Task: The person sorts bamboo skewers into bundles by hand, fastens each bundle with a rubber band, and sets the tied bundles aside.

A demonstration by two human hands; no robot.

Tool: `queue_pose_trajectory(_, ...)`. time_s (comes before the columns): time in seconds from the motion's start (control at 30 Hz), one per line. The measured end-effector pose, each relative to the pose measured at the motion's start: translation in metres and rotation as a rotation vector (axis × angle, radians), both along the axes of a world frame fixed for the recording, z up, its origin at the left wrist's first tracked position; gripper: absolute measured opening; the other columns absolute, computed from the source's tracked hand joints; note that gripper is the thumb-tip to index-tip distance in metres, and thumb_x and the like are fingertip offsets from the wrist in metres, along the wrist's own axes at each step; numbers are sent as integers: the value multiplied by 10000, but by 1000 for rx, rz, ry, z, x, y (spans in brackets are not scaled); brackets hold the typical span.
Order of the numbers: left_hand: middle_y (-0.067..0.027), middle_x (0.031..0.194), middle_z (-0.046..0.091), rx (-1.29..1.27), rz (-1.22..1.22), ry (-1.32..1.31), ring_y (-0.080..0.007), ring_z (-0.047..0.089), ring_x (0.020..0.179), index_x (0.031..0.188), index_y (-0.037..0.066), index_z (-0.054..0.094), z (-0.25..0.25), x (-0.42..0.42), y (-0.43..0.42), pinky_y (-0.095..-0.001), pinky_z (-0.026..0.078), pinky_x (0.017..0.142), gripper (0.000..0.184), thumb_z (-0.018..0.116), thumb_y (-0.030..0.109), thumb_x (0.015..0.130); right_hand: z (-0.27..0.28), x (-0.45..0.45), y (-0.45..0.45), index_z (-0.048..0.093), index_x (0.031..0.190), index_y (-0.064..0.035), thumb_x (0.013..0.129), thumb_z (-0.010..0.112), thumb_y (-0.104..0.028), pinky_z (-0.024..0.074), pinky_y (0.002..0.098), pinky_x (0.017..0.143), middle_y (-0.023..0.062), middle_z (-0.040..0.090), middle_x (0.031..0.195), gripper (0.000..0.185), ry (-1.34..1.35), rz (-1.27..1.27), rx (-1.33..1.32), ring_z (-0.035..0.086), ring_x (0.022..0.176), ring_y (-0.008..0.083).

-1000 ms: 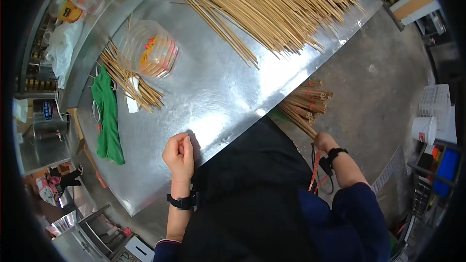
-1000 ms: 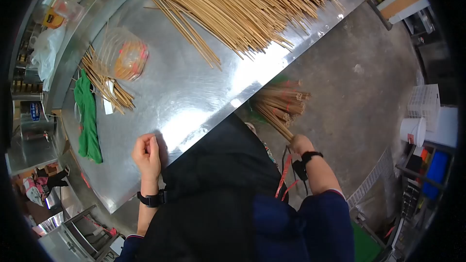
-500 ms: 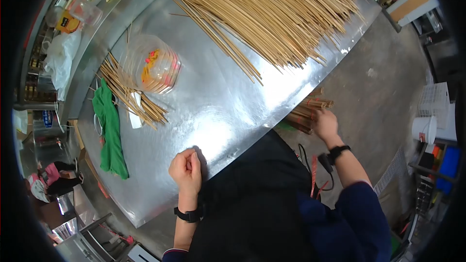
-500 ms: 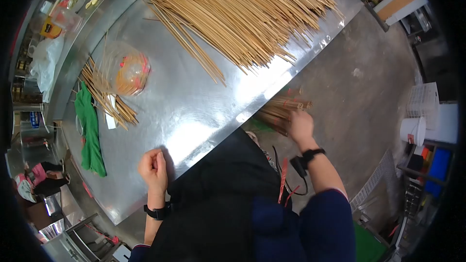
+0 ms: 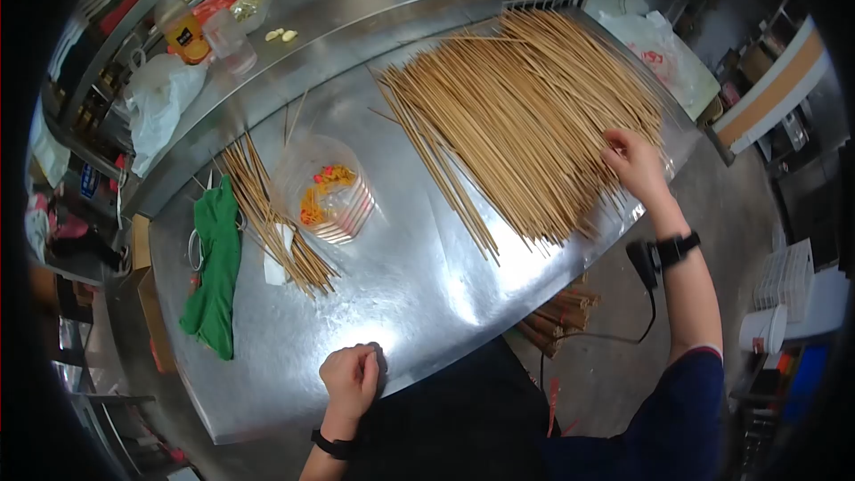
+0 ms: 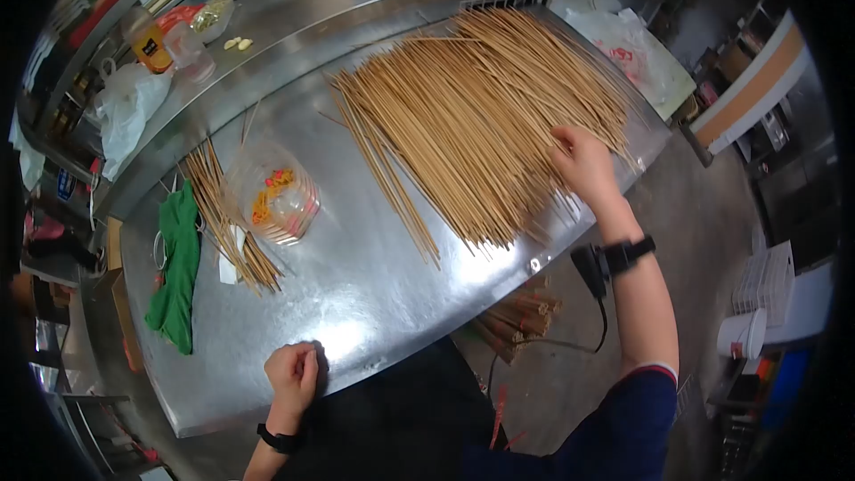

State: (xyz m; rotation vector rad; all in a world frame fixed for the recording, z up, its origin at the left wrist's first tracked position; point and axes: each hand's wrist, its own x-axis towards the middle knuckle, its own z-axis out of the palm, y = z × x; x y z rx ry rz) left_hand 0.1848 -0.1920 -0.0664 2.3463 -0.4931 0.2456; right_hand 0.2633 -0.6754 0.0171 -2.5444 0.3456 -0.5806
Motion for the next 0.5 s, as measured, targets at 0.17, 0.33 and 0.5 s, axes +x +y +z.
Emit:
queue_pose_trajectory(0.17,-49,609,560,14,19,21,-220,520,517,750,80,599,1,-1,3,-323,402,507,54,630,69,707,-20,66,-45,595,1027,-25,709,605,-140,450,393,821,172,610,977,338,158,-126,-443,571,936,321)
queue_pose_trajectory(0.33,-32,526,471,-2,39,-15,-178,435,441,735,72,585,-1,2,0,-299,343,447,62,625,46,696,-29,104,-74,585,1043,-40,718,609,-153,458,388,807,172,607,994,345,142,-239,-394,574,943,316)
queue_pose_trajectory(0.5,-70,712,632,51,45,84,-233,589,597,760,80,609,4,4,-1,-308,463,568,58,626,76,705,-3,100,16,603,1026,-18,739,620,-337,464,382,797,194,599,1027,430,507,76,-63,587,940,311)
